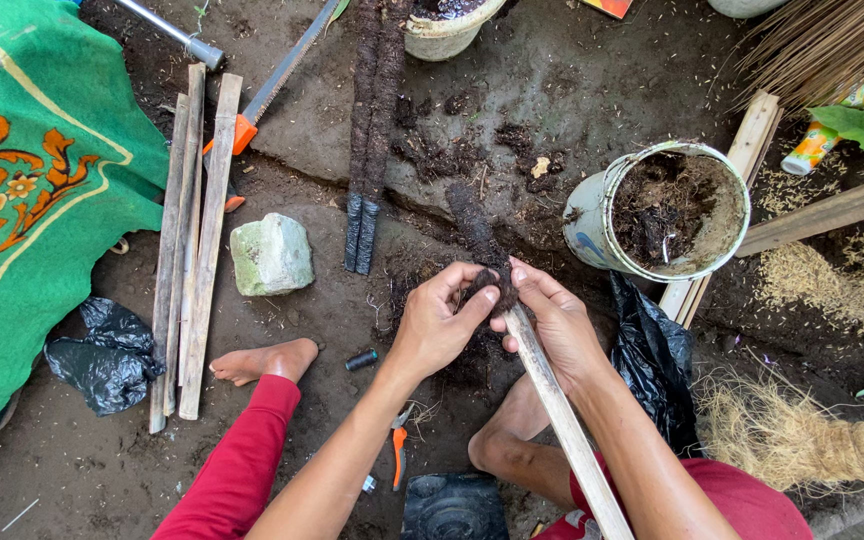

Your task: The person sits on the ground and packs moist soil around a wooden stick, pressing and shaping it into a thick cylindrical layer by hand. They add more soil from a container, smooth the surface, and secure the coating with coconut fiber as they build the pole.

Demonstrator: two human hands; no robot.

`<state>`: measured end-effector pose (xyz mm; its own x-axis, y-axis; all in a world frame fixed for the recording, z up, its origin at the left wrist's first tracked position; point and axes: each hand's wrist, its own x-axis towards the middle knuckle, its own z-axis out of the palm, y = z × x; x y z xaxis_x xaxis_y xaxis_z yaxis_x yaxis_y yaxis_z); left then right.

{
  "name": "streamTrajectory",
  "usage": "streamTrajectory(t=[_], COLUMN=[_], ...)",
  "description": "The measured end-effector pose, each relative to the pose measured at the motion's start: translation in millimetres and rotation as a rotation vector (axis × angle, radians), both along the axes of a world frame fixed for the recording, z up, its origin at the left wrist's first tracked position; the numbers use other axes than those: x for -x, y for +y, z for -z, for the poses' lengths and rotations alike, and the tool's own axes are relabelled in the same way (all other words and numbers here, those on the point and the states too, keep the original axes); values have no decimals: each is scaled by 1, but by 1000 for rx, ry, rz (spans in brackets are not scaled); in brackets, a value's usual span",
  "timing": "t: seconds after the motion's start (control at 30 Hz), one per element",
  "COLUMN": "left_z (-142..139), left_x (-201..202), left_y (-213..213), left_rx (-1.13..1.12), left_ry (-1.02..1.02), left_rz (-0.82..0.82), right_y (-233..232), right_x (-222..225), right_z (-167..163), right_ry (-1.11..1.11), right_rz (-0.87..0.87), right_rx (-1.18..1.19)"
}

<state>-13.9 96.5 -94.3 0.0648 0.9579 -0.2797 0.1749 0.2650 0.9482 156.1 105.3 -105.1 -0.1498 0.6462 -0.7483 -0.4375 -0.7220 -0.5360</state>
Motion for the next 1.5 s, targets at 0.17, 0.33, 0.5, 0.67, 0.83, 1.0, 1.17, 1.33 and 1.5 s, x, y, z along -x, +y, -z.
streamTrajectory(t=[0.17,0.33,0.5,0.67,0.83,1.0,1.17,1.33,1.5], left_z=[-9,5,12,8,16,22,16,9,2], left_x=[-12,-12,3,-5,-22,-29,-31,-32,-31], left_y=[-3,-12,-19,-24,-28,-31,-31,-25,-26], left_rx=[64,54,-43,118,61,53,61,17,-88], left_ry=[203,-364,-537,-787,-710,-298,-244,-205,-6], left_rz=[-159,-175,-238,-396,-374,-396,-409,-419,-376], right_y=[1,1,1,2,1,1,1,0,-2], right_x=[1,1,3,4,3,2,3,3,4], right_z=[0,-2,-6,-6,-5,-4,-5,-4,0], right_ry=[28,29,-40,-40,-33,-39,-56,-57,-49], right_rz=[2,2,-1,-10,-4,-7,-25,-25,-23], right_rx=[-8,-41,-13,-34,-27,-33,-36,-40,-61])
